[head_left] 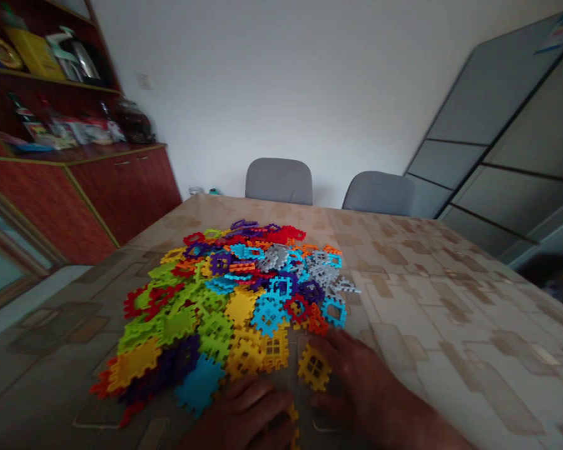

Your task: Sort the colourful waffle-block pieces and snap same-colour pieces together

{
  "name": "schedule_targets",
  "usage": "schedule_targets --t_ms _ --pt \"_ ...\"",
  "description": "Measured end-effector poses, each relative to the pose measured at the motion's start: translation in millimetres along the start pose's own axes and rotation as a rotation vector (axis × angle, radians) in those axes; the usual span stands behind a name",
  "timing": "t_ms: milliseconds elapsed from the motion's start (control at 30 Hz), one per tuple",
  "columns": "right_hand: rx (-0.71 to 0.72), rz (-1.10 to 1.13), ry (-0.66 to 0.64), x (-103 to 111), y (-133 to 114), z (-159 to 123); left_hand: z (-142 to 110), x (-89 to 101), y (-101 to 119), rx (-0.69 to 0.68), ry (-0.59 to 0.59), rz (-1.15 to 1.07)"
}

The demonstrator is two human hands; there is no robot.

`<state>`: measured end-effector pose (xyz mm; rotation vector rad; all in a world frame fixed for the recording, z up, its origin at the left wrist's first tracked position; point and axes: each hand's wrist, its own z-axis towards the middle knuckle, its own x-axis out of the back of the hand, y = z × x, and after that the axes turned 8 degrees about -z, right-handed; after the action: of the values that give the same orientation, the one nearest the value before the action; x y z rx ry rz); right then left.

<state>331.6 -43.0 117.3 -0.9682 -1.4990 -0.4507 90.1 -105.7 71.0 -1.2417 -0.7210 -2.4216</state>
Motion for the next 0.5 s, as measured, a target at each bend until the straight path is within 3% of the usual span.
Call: schedule_targets --t_ms 100,233,333,500 --pt "-0.03 -0.041 0.018 -9 -9 6 2 6.1 3 -0.005 -0.017 -0.012" --pt "0.132 0.028 0.06 -14 3 -1 2 7.0 1 0.016 -0.02 -0.034" --pt "0.208 0.095 -0.01 -12 19 -11 -2 0.3 -2 0.009 -0.002 -0.013" --pt "0.211 0.168 -0.122 -5 29 -17 -3 -0.6 -2 0.0 0.041 0.03"
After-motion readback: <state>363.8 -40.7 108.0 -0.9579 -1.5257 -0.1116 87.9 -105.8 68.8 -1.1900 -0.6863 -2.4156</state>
